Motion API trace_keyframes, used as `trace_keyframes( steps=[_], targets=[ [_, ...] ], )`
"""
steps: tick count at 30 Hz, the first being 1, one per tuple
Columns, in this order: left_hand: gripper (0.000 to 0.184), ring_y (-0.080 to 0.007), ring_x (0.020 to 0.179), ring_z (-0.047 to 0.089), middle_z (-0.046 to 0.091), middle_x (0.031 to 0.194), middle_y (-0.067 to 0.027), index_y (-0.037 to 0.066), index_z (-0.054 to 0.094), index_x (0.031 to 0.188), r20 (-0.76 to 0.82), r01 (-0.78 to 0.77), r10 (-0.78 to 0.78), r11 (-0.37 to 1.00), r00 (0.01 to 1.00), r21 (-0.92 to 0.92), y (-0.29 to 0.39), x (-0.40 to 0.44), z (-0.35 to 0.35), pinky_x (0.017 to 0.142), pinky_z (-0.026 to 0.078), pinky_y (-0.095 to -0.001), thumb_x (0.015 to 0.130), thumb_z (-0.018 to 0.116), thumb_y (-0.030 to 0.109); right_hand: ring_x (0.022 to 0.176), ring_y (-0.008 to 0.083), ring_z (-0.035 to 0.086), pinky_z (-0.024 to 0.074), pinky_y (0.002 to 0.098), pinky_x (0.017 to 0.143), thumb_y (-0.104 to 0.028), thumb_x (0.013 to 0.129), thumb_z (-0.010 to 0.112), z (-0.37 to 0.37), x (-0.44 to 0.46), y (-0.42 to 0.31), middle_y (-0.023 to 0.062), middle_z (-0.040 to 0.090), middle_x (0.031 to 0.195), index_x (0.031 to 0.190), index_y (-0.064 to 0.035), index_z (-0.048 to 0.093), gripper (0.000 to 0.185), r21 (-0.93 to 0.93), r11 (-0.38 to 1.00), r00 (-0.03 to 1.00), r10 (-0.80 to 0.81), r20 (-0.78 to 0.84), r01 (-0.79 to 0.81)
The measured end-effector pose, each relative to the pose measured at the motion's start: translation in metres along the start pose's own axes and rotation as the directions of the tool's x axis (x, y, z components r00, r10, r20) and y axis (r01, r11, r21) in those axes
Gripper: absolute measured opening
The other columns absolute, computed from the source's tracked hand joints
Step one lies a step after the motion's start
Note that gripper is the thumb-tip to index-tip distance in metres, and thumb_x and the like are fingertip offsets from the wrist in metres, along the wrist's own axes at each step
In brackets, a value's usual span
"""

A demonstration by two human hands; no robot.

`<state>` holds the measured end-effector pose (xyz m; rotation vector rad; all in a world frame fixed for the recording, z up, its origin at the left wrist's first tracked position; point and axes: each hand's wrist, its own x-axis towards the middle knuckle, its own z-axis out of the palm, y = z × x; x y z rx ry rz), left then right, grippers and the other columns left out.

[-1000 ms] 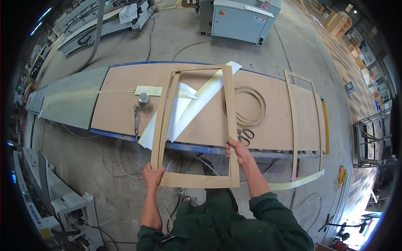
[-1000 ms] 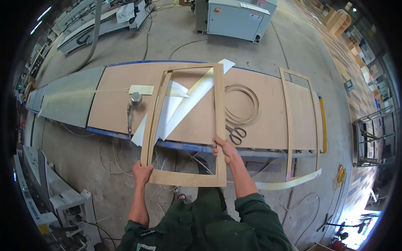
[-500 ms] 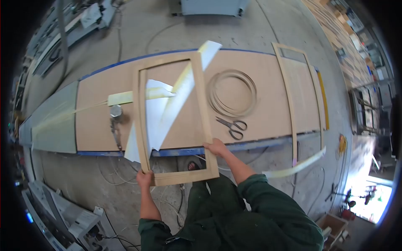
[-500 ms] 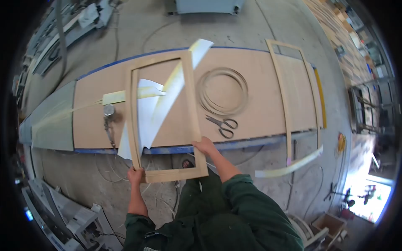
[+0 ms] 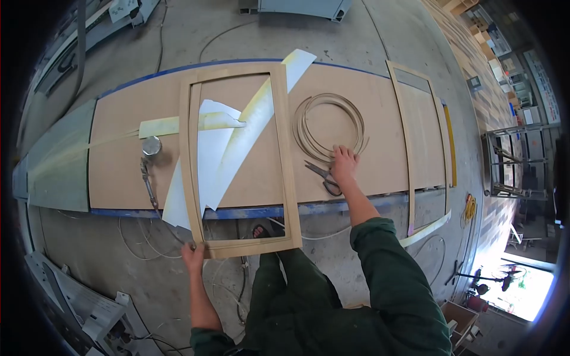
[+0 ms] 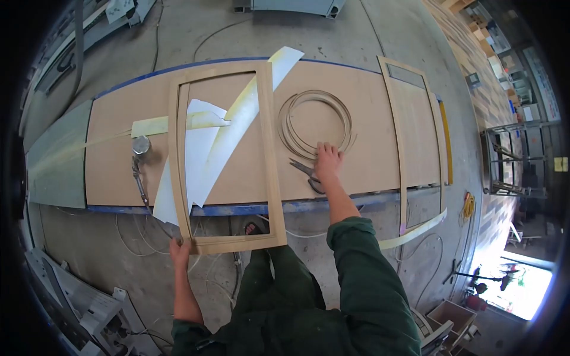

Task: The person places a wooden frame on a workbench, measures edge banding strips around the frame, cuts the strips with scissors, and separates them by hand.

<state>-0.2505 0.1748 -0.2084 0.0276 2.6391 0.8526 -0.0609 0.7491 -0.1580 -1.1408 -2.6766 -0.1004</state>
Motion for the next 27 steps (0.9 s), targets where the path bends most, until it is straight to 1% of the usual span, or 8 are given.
trace_keyframes(
  steps=[2, 5, 12, 18, 21, 23, 26, 27],
  targets=[
    [0.041, -0.0250, 0.092, 0.065, 0.067, 0.100, -0.0170, -0.006, 0.068, 0.108, 0.070, -0.016, 0.026, 0.989, 0.997, -0.144, 0.008, -0.026, -0.015, 0.083, 0.051, -0.0379, 0.080, 0.074, 0.023, 0.116, 0.0228, 0.057, 0.0384, 0.0453, 0.098, -0.015, 0.079, 0.069, -0.002, 0.006, 0.012, 0.0047, 0.066, 0.109, 0.111, -0.0171, 0.070, 0.032, -0.075, 0.997, 0.918, 0.046, 0.394, -0.018],
    [0.038, -0.0236, 0.092, 0.064, 0.067, 0.101, -0.0166, -0.005, 0.069, 0.106, 0.147, 0.108, -0.074, 0.965, 0.986, -0.239, 0.001, -0.052, -0.025, 0.083, 0.051, -0.0375, 0.081, 0.073, 0.023, 0.111, 0.0213, 0.061, 0.0404, 0.0433, 0.096, -0.015, 0.081, 0.067, -0.005, 0.006, 0.022, 0.0026, 0.068, 0.101, 0.103, -0.0177, 0.073, 0.023, -0.113, 0.990, 0.866, -0.017, 0.500, 0.085],
    [0.036, -0.0191, 0.084, 0.063, 0.069, 0.089, -0.0141, -0.006, 0.068, 0.100, 0.242, 0.281, -0.233, 0.942, 0.942, -0.186, -0.030, -0.103, -0.034, 0.079, 0.050, -0.0339, 0.081, 0.071, 0.023, 0.112, 0.0236, 0.059, 0.0438, 0.0436, 0.093, -0.016, 0.080, 0.068, -0.010, -0.020, 0.013, 0.0036, 0.066, 0.104, 0.100, -0.0152, 0.070, 0.020, -0.007, 0.996, 0.966, -0.088, 0.244, 0.093],
    [0.034, -0.0187, 0.081, 0.063, 0.069, 0.085, -0.0132, -0.006, 0.068, 0.097, 0.302, 0.285, -0.224, 0.942, 0.927, -0.175, -0.030, -0.125, -0.039, 0.076, 0.050, -0.0352, 0.082, 0.070, 0.025, 0.112, 0.0256, 0.058, 0.0457, 0.0435, 0.092, -0.019, 0.080, 0.071, 0.001, -0.008, 0.004, 0.0077, 0.064, 0.106, 0.104, -0.0126, 0.067, 0.025, -0.062, 0.990, 0.904, -0.089, 0.419, 0.126],
    [0.033, -0.0230, 0.080, 0.065, 0.069, 0.086, -0.0164, -0.004, 0.068, 0.098, 0.327, 0.235, -0.187, 0.966, 0.926, -0.112, -0.011, -0.122, -0.037, 0.075, 0.050, -0.0363, 0.082, 0.069, 0.024, 0.099, 0.0302, 0.061, 0.0488, 0.0426, 0.083, -0.016, 0.081, 0.072, -0.023, 0.002, 0.002, 0.0098, 0.065, 0.100, 0.099, -0.0089, 0.066, 0.020, 0.094, 0.993, 0.979, -0.091, 0.184, 0.074],
    [0.032, -0.0261, 0.080, 0.066, 0.068, 0.086, -0.0182, -0.003, 0.068, 0.100, 0.344, 0.210, -0.190, 0.978, 0.920, -0.021, 0.028, -0.119, -0.036, 0.075, 0.051, -0.0370, 0.083, 0.069, 0.024, 0.080, 0.0270, 0.062, 0.0504, 0.0363, 0.073, -0.012, 0.090, 0.067, -0.065, 0.006, -0.011, 0.0087, 0.066, 0.092, 0.096, -0.0051, 0.063, 0.010, 0.560, 0.812, 0.984, 0.172, 0.036, -0.162],
    [0.027, -0.0327, 0.084, 0.066, 0.068, 0.091, -0.0190, -0.002, 0.067, 0.101, 0.222, -0.147, 0.179, 0.977, 0.958, -0.153, 0.132, -0.111, -0.033, 0.077, 0.051, -0.0376, 0.084, 0.069, 0.019, 0.071, 0.0191, 0.062, 0.0494, 0.0295, 0.067, -0.011, 0.098, 0.060, -0.149, 0.005, -0.028, 0.0061, 0.065, 0.086, 0.097, -0.0024, 0.061, 0.009, 0.783, 0.452, 0.880, 0.408, 0.244, -0.427],
    [0.025, -0.0332, 0.086, 0.066, 0.069, 0.093, -0.0173, -0.003, 0.067, 0.100, 0.177, -0.254, 0.283, 0.952, 0.942, -0.174, 0.171, -0.107, -0.029, 0.079, 0.051, -0.0371, 0.083, 0.069, 0.015, 0.071, 0.0191, 0.062, 0.0494, 0.0295, 0.067, -0.011, 0.098, 0.060, -0.174, 0.002, -0.031, 0.0061, 0.065, 0.086, 0.097, -0.0024, 0.061, 0.009, 0.778, 0.460, 0.880, 0.408, 0.244, -0.429]
  ],
)
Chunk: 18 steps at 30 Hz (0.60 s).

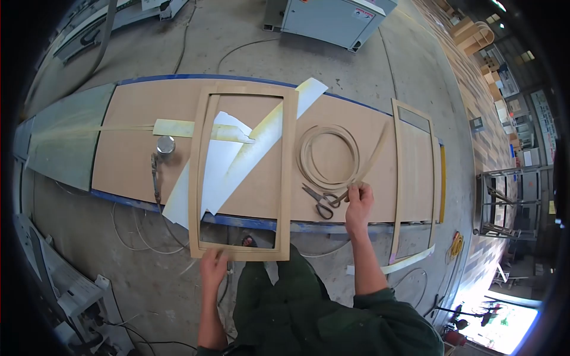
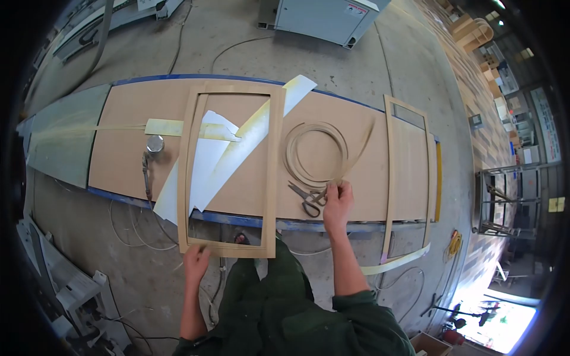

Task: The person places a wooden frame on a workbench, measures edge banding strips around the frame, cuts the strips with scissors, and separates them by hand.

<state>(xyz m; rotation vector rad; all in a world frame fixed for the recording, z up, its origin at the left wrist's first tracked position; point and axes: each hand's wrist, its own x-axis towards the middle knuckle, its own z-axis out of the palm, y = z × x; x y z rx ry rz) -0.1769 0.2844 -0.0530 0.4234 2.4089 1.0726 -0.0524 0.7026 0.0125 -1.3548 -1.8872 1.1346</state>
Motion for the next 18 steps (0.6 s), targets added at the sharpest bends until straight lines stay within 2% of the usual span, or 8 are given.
trace_keyframes(
  steps=[3, 5, 9, 12, 14, 15, 16, 18],
  targets=[
    [0.034, -0.0342, 0.107, 0.062, 0.066, 0.111, -0.0160, 0.003, 0.067, 0.109, -0.117, -0.490, 0.490, 0.871, 0.864, 0.032, 0.146, 0.037, 0.020, 0.093, 0.047, -0.0433, 0.077, 0.075, 0.014, 0.076, 0.0142, 0.064, 0.0532, 0.0284, 0.070, -0.012, 0.102, 0.056, -0.033, -0.030, -0.052, 0.0051, 0.064, 0.085, 0.100, -0.0018, 0.060, 0.011, 0.317, 0.947, 0.998, 0.050, 0.030, -0.057],
    [0.042, -0.0320, 0.113, 0.060, 0.065, 0.118, -0.0142, 0.005, 0.067, 0.113, -0.088, -0.660, 0.656, 0.750, 0.750, -0.039, 0.229, 0.041, 0.036, 0.098, 0.044, -0.0462, 0.073, 0.076, 0.012, 0.076, 0.0171, 0.066, 0.0582, 0.0337, 0.072, -0.012, 0.101, 0.057, -0.050, -0.042, -0.083, 0.0075, 0.065, 0.083, 0.102, -0.0013, 0.059, 0.011, 0.684, 0.700, 0.979, 0.167, 0.121, -0.204],
    [0.045, -0.0291, 0.101, 0.064, 0.068, 0.106, -0.0120, 0.004, 0.068, 0.112, -0.081, -0.810, 0.806, 0.583, 0.587, -0.073, 0.303, 0.035, 0.062, 0.090, 0.048, -0.0439, 0.068, 0.077, 0.007, 0.074, 0.0183, 0.067, 0.0612, 0.0370, 0.074, -0.011, 0.101, 0.057, -0.092, -0.052, -0.131, 0.0087, 0.065, 0.082, 0.102, -0.0021, 0.059, 0.009, 0.720, 0.558, 0.911, 0.249, 0.328, -0.412],
    [0.040, -0.0267, 0.084, 0.066, 0.069, 0.089, -0.0092, 0.003, 0.071, 0.107, -0.144, -0.763, 0.756, 0.597, 0.638, -0.247, 0.295, 0.042, 0.063, 0.082, 0.049, -0.0403, 0.067, 0.075, 0.001, 0.071, 0.0187, 0.066, 0.0589, 0.0346, 0.071, -0.012, 0.099, 0.060, -0.126, -0.051, -0.153, 0.0100, 0.066, 0.084, 0.101, -0.0019, 0.059, 0.010, 0.595, 0.653, 0.869, 0.222, 0.441, -0.469],
    [0.036, -0.0262, 0.078, 0.065, 0.068, 0.083, -0.0090, 0.003, 0.072, 0.103, -0.135, -0.799, 0.789, 0.576, 0.599, -0.174, 0.303, 0.051, 0.036, 0.079, 0.049, -0.0389, 0.067, 0.073, -0.002, 0.073, 0.0189, 0.066, 0.0551, 0.0313, 0.068, -0.014, 0.095, 0.067, -0.159, -0.052, -0.154, 0.0119, 0.068, 0.088, 0.100, -0.0015, 0.058, 0.016, 0.152, 0.973, 0.888, 0.090, 0.452, -0.176],
    [0.033, -0.0258, 0.072, 0.064, 0.068, 0.078, -0.0087, 0.003, 0.073, 0.099, -0.131, -0.823, 0.812, 0.559, 0.568, -0.105, 0.308, 0.053, 0.019, 0.076, 0.049, -0.0375, 0.067, 0.072, -0.005, 0.083, 0.0232, 0.066, 0.0522, 0.0345, 0.074, -0.017, 0.085, 0.078, -0.161, -0.056, -0.148, 0.0143, 0.069, 0.095, 0.108, -0.0001, 0.061, 0.033, 0.085, 0.963, 0.934, -0.268, 0.237, 0.255],
    [0.031, -0.0246, 0.073, 0.064, 0.069, 0.080, -0.0085, 0.004, 0.074, 0.097, -0.135, -0.834, 0.824, 0.547, 0.551, -0.067, 0.311, 0.053, 0.005, 0.078, 0.049, -0.0406, 0.067, 0.071, -0.006, 0.083, 0.0232, 0.066, 0.0522, 0.0345, 0.074, -0.017, 0.085, 0.078, -0.159, -0.053, -0.165, 0.0143, 0.069, 0.095, 0.108, -0.0001, 0.061, 0.033, 0.105, 0.960, 0.929, -0.278, 0.245, 0.260],
    [0.031, -0.0249, 0.075, 0.064, 0.069, 0.079, -0.0075, 0.004, 0.074, 0.096, -0.096, -0.856, 0.851, 0.515, 0.516, -0.038, 0.321, 0.049, -0.022, 0.084, 0.046, -0.0434, 0.067, 0.071, -0.004, 0.095, 0.0270, 0.063, 0.0496, 0.0390, 0.084, -0.017, 0.077, 0.082, -0.153, -0.043, -0.199, 0.0135, 0.069, 0.099, 0.119, -0.0012, 0.061, 0.050, -0.159, 0.761, 0.762, -0.562, 0.323, 0.629]
  ],
)
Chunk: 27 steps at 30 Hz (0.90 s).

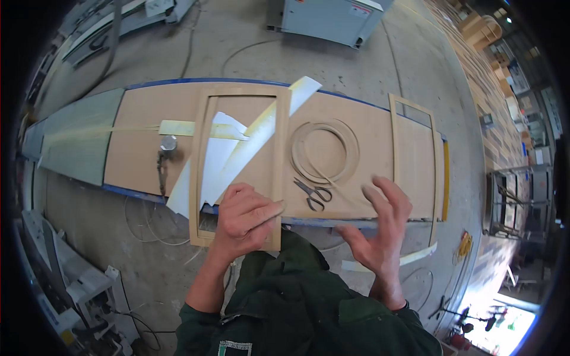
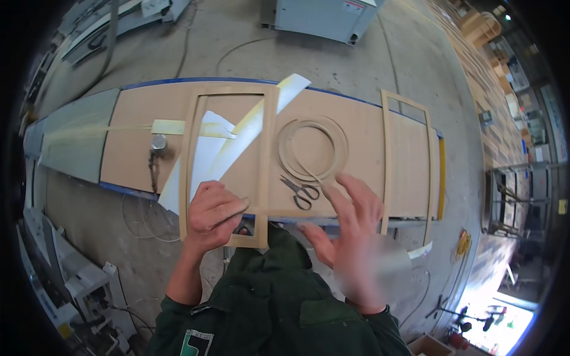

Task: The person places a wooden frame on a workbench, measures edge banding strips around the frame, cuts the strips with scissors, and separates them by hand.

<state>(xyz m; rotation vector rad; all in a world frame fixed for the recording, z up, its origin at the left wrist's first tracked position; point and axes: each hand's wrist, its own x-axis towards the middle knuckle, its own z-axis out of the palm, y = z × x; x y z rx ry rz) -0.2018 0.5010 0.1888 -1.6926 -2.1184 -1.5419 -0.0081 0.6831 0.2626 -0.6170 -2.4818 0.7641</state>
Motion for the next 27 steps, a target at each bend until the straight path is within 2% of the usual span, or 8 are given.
trace_keyframes(
  steps=[3, 7, 13, 17, 20, 22, 24, 27],
  targets=[
    [0.030, -0.0273, 0.087, 0.064, 0.070, 0.088, -0.0079, 0.004, 0.073, 0.098, -0.044, -0.091, 0.100, 0.981, 0.994, 0.169, 0.019, 0.014, -0.029, 0.097, 0.039, -0.0485, 0.068, 0.073, 0.003, 0.101, 0.0256, 0.063, 0.0498, 0.0402, 0.087, -0.014, 0.073, 0.083, 0.010, 0.010, -0.004, 0.0114, 0.069, 0.099, 0.129, -0.0028, 0.062, 0.061, 0.083, 0.991, 0.952, -0.120, 0.282, 0.101],
    [0.056, -0.0345, 0.127, 0.046, 0.056, 0.131, -0.0156, 0.007, 0.063, 0.119, -0.416, 0.080, 0.303, 0.720, 0.857, 0.689, 0.037, 0.015, -0.039, 0.108, 0.026, -0.0522, 0.068, 0.076, 0.025, 0.053, 0.0080, 0.050, 0.0383, 0.0247, 0.048, -0.010, 0.092, 0.067, 0.023, 0.017, -0.018, -0.0003, 0.060, 0.065, 0.106, 0.0009, 0.068, 0.017, 0.560, 0.724, 0.909, 0.245, 0.336, -0.402],
    [0.063, -0.0344, 0.127, 0.046, 0.053, 0.133, -0.0171, 0.000, 0.056, 0.128, -0.089, 0.132, -0.147, 0.978, 0.985, -0.159, 0.059, -0.036, -0.004, 0.109, 0.030, -0.0468, 0.075, 0.077, 0.028, 0.064, 0.0117, 0.036, 0.0362, 0.0322, 0.072, -0.029, 0.103, 0.057, -0.013, 0.058, -0.067, -0.0003, 0.044, 0.080, 0.138, -0.0013, 0.047, 0.045, 0.980, -0.183, 0.991, -0.123, 0.051, -0.073],
    [0.060, -0.0345, 0.123, 0.050, 0.055, 0.131, -0.0165, 0.003, 0.059, 0.127, -0.059, 0.233, -0.264, 0.919, 0.963, -0.317, 0.063, -0.051, 0.012, 0.109, 0.030, -0.0456, 0.077, 0.078, 0.030, 0.074, 0.0151, 0.046, 0.0369, 0.0366, 0.083, -0.028, 0.105, 0.051, -0.001, 0.066, -0.113, 0.0043, 0.051, 0.087, 0.145, -0.0023, 0.042, 0.049, 0.963, -0.193, 0.982, 0.027, -0.185, 0.187],
    [0.058, -0.0344, 0.123, 0.050, 0.056, 0.132, -0.0153, 0.005, 0.060, 0.127, -0.052, 0.227, -0.243, 0.950, 0.969, -0.212, 0.039, -0.059, -0.001, 0.108, 0.032, -0.0446, 0.077, 0.078, 0.030, 0.068, 0.0152, 0.047, 0.0430, 0.0346, 0.074, -0.029, 0.106, 0.050, 0.009, 0.063, -0.128, 0.0069, 0.055, 0.092, 0.150, -0.0031, 0.036, 0.053, 0.909, 0.079, 0.910, 0.031, -0.413, 0.410],
    [0.057, -0.0353, 0.125, 0.050, 0.058, 0.131, -0.0135, 0.008, 0.060, 0.128, -0.091, 0.112, -0.111, 0.994, 0.990, 0.001, 0.019, -0.066, 0.003, 0.105, 0.035, -0.0449, 0.078, 0.077, 0.029, 0.058, 0.0123, 0.044, 0.0405, 0.0306, 0.057, -0.028, 0.108, 0.045, 0.009, 0.056, -0.137, 0.0071, 0.054, 0.094, 0.151, -0.0039, 0.034, 0.051, 0.834, 0.306, 0.881, -0.278, -0.382, 0.458],
    [0.055, -0.0370, 0.126, 0.050, 0.056, 0.134, -0.0151, 0.008, 0.062, 0.127, -0.195, 0.156, -0.137, 0.984, 0.971, 0.088, 0.021, -0.067, 0.015, 0.104, 0.036, -0.0470, 0.078, 0.075, 0.030, 0.044, 0.0097, 0.029, 0.0296, 0.0245, 0.042, -0.030, 0.107, 0.047, 0.022, 0.061, -0.135, 0.0078, 0.050, 0.072, 0.151, 0.0027, 0.031, 0.057, 0.618, 0.461, 0.770, -0.329, -0.548, 0.637],
    [0.049, -0.0335, 0.125, 0.050, 0.056, 0.133, -0.0154, 0.006, 0.062, 0.123, -0.310, 0.267, -0.218, 0.955, 0.925, 0.127, 0.017, -0.067, 0.017, 0.100, 0.040, -0.0467, 0.081, 0.074, 0.027, 0.051, 0.0118, 0.031, 0.0293, 0.0263, 0.051, -0.023, 0.103, 0.040, 0.047, 0.070, -0.148, 0.0077, 0.043, 0.061, 0.133, 0.0151, 0.041, 0.048, 0.393, 0.637, 0.553, -0.062, -0.831, 0.663]
  ],
)
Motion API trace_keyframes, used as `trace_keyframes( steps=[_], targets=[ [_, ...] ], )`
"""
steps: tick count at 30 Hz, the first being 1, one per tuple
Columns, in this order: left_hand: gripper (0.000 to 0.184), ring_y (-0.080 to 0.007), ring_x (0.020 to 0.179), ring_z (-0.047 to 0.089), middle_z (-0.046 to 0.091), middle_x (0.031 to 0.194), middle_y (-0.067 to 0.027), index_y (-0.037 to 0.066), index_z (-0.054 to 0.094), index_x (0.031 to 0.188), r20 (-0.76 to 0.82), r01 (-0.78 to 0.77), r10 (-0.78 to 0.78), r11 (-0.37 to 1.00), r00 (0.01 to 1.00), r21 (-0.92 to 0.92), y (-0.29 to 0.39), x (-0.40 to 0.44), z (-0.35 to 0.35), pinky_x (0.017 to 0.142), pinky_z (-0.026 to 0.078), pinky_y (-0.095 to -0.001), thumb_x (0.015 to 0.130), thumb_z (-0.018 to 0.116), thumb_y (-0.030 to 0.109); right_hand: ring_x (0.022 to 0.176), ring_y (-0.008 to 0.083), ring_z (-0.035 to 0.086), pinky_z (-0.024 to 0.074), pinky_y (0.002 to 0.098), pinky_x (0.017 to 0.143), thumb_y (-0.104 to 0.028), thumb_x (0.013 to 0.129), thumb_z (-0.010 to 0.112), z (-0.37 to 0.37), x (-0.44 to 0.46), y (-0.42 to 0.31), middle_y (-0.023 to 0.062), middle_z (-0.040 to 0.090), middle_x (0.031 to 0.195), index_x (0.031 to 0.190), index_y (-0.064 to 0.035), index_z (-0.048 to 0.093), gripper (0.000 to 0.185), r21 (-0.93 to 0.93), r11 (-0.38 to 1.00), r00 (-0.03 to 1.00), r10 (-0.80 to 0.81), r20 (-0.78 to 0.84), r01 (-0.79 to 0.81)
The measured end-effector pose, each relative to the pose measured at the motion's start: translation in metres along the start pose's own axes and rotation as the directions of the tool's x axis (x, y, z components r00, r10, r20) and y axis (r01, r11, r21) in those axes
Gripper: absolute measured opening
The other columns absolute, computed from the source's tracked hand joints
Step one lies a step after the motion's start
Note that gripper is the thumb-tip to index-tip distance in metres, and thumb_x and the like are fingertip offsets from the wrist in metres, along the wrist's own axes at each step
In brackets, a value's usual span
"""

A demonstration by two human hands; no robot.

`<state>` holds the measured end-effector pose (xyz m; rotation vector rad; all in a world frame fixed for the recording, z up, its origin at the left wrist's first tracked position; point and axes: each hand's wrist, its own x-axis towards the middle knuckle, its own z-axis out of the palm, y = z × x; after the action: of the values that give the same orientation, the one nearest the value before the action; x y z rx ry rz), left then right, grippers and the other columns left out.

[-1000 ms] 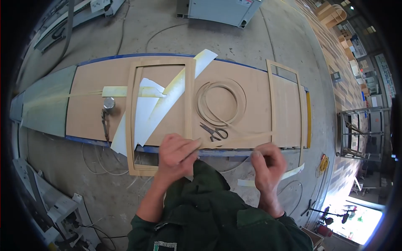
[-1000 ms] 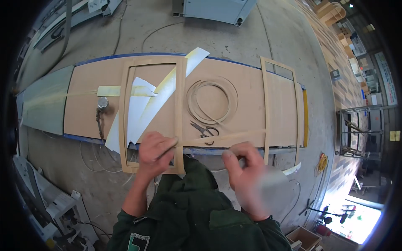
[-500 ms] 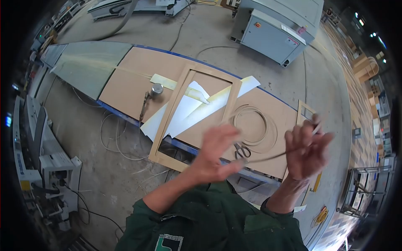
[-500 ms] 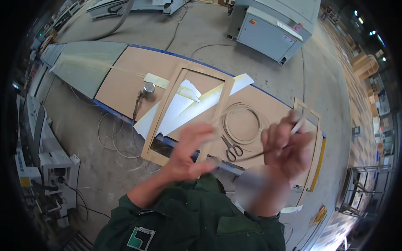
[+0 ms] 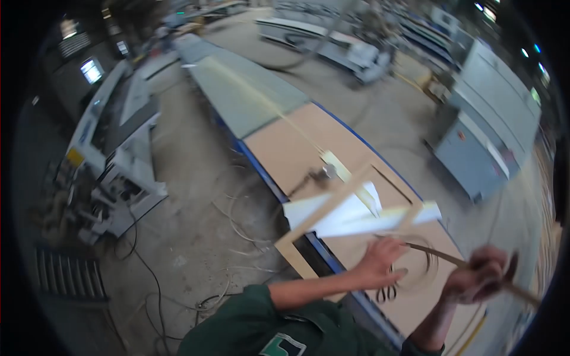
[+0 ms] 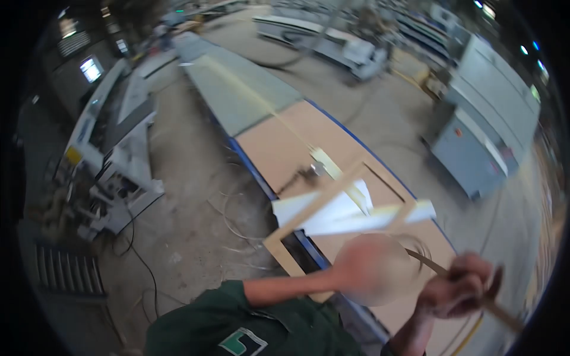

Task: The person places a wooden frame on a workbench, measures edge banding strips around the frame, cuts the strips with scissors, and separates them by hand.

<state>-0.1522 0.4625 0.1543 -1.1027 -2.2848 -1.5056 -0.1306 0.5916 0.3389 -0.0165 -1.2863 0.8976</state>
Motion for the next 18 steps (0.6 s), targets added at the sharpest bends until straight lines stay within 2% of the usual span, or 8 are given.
trace_keyframes(
  steps=[2, 4, 5, 7, 8, 11, 14, 18],
  targets=[
    [0.042, -0.0326, 0.122, 0.051, 0.056, 0.130, -0.0135, 0.008, 0.064, 0.116, 0.057, 0.108, -0.106, 0.994, 0.993, -0.035, 0.011, 0.010, -0.018, 0.099, 0.041, -0.0461, 0.080, 0.075, 0.028, 0.054, 0.0118, 0.033, 0.0260, 0.0256, 0.052, -0.033, 0.105, 0.032, 0.002, 0.012, 0.007, 0.0074, 0.046, 0.064, 0.132, 0.0150, 0.042, 0.056, -0.104, 0.971, 0.976, -0.216, -0.005, 0.214],
    [0.035, -0.0295, 0.115, 0.054, 0.059, 0.124, -0.0110, 0.007, 0.064, 0.107, 0.074, 0.100, -0.092, 0.989, 0.993, -0.112, 0.008, 0.013, -0.035, 0.096, 0.043, -0.0427, 0.079, 0.076, 0.025, 0.057, 0.0110, 0.034, 0.0250, 0.0254, 0.054, -0.046, 0.106, 0.026, 0.003, 0.026, 0.010, 0.0069, 0.049, 0.071, 0.131, 0.0128, 0.045, 0.067, 0.114, 0.969, 0.968, -0.230, 0.096, 0.219],
    [0.035, -0.0295, 0.115, 0.054, 0.059, 0.124, -0.0110, 0.007, 0.064, 0.107, 0.060, 0.102, -0.096, 0.989, 0.994, -0.109, 0.007, 0.013, -0.041, 0.096, 0.043, -0.0427, 0.079, 0.076, 0.025, 0.061, 0.0105, 0.035, 0.0245, 0.0250, 0.056, -0.051, 0.107, 0.026, 0.001, 0.031, 0.013, 0.0062, 0.051, 0.077, 0.130, 0.0104, 0.048, 0.069, 0.031, 0.985, 0.977, -0.171, 0.125, 0.169],
    [0.034, -0.0307, 0.115, 0.055, 0.061, 0.120, -0.0119, 0.006, 0.065, 0.108, 0.104, 0.123, -0.110, 0.984, 0.989, -0.132, 0.010, 0.018, -0.065, 0.097, 0.045, -0.0423, 0.079, 0.077, 0.020, 0.064, 0.0105, 0.036, 0.0270, 0.0266, 0.057, -0.045, 0.108, 0.031, -0.005, 0.040, 0.034, 0.0048, 0.050, 0.079, 0.129, 0.0098, 0.051, 0.063, -0.111, 0.988, 0.961, -0.077, 0.265, 0.110],
    [0.034, -0.0307, 0.115, 0.055, 0.061, 0.120, -0.0119, 0.006, 0.065, 0.108, 0.094, 0.122, -0.111, 0.984, 0.989, -0.126, 0.013, 0.021, -0.077, 0.097, 0.045, -0.0423, 0.079, 0.077, 0.020, 0.071, 0.0141, 0.048, 0.0394, 0.0273, 0.063, -0.030, 0.108, 0.040, -0.004, 0.045, 0.040, 0.0084, 0.061, 0.090, 0.132, 0.0100, 0.052, 0.048, -0.114, 0.979, 0.907, -0.108, 0.406, 0.168],
    [0.037, -0.0324, 0.108, 0.062, 0.061, 0.115, -0.0160, -0.001, 0.063, 0.110, -0.195, 0.097, -0.181, 0.921, 0.964, -0.377, 0.025, 0.031, -0.107, 0.093, 0.050, -0.0388, 0.078, 0.077, 0.011, 0.102, 0.0212, 0.066, 0.0513, 0.0306, 0.088, 0.003, 0.097, 0.053, -0.011, 0.048, 0.080, 0.0149, 0.069, 0.123, 0.132, 0.0030, 0.058, 0.036, -0.197, 0.919, 0.680, -0.098, 0.726, 0.343],
    [0.036, -0.0302, 0.097, 0.061, 0.060, 0.110, -0.0153, -0.001, 0.064, 0.107, -0.610, -0.075, 0.178, 0.979, 0.772, 0.191, 0.035, 0.034, -0.145, 0.083, 0.051, -0.0402, 0.073, 0.075, 0.003, 0.092, 0.0300, 0.068, 0.0534, 0.0352, 0.081, 0.008, 0.089, 0.059, 0.008, 0.027, 0.063, 0.0145, 0.072, 0.101, 0.120, -0.0062, 0.067, 0.035, -0.318, 0.821, 0.487, 0.057, 0.871, 0.474],
    [0.036, -0.0285, 0.099, 0.059, 0.059, 0.109, -0.0116, 0.004, 0.066, 0.104, -0.634, -0.121, 0.372, 0.907, 0.678, 0.403, 0.037, 0.020, -0.169, 0.084, 0.045, -0.0420, 0.070, 0.076, 0.007, 0.081, 0.0307, 0.065, 0.0483, 0.0398, 0.075, 0.001, 0.083, 0.065, 0.007, -0.003, 0.080, 0.0124, 0.068, 0.086, 0.110, -0.0059, 0.069, 0.028, -0.235, 0.779, 0.345, 0.026, 0.938, 0.581]
  ],
)
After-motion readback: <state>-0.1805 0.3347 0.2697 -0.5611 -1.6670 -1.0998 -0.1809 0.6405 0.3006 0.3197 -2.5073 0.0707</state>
